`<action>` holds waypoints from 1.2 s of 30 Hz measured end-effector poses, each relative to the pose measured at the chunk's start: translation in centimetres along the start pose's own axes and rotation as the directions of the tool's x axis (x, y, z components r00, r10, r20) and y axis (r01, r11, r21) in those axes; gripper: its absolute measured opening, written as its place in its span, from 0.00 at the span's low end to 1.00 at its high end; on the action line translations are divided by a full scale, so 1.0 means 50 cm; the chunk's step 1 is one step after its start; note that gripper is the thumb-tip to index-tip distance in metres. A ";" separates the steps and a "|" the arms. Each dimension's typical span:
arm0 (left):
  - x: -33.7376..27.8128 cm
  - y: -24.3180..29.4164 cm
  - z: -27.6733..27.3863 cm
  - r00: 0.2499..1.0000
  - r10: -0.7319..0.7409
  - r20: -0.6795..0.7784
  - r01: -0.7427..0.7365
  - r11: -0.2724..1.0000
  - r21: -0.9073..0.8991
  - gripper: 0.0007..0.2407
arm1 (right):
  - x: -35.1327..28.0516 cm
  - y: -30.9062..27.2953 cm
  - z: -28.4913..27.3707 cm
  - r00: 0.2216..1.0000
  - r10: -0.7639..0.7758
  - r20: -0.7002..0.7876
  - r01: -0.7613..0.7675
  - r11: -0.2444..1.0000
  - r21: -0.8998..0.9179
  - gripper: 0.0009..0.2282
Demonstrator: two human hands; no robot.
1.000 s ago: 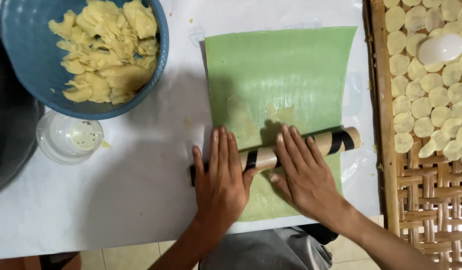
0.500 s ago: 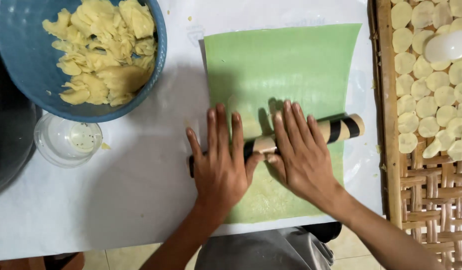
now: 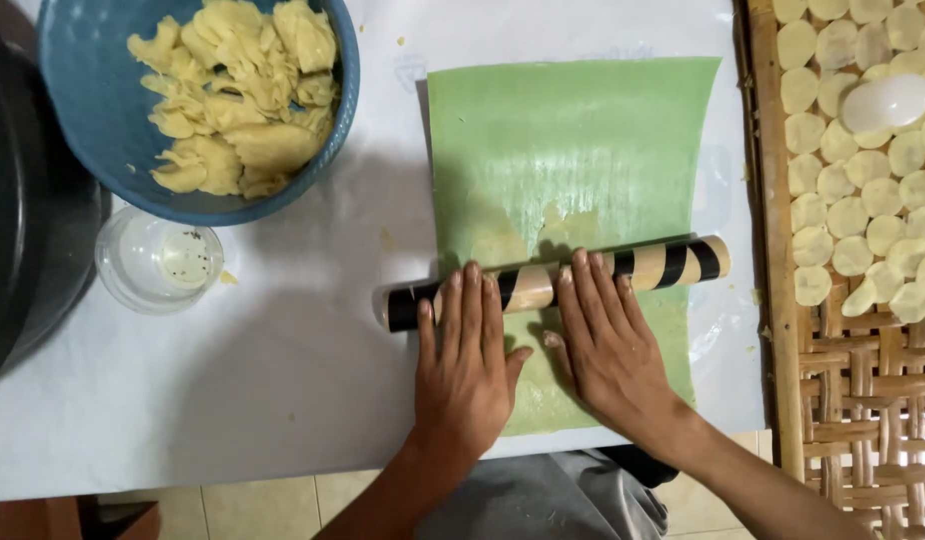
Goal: Flatten portions of dough into thin disks using a rolling tool and place them on a drying rack.
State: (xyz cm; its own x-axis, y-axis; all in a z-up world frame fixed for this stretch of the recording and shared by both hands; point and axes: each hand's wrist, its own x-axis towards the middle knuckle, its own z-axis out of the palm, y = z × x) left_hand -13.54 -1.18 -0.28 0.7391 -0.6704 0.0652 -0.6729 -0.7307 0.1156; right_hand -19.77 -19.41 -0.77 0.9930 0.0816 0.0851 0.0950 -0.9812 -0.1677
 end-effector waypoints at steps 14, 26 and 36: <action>0.370 -0.158 0.000 0.991 0.016 -0.130 -0.020 0.999 -0.029 0.28 | 0.351 0.148 -0.029 0.998 -0.003 -0.063 0.002 1.000 -0.009 0.27; 0.280 -0.153 -0.027 0.871 0.175 -0.459 -0.176 0.984 0.042 0.26 | 0.545 0.273 0.009 0.990 0.038 -0.139 -0.011 0.982 0.187 0.23; 0.013 -0.062 -0.075 0.912 0.174 -0.372 -0.257 0.948 -0.187 0.07 | 0.337 0.120 -0.068 0.972 -0.204 -0.118 0.224 0.954 0.198 0.21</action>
State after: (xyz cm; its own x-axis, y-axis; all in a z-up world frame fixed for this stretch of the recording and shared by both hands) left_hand -10.90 1.13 3.12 0.5681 -0.6901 0.4484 -0.8224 -0.4961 0.2786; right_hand -2.70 -24.52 2.99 0.9374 0.2588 0.2329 0.3272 -0.8835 -0.3353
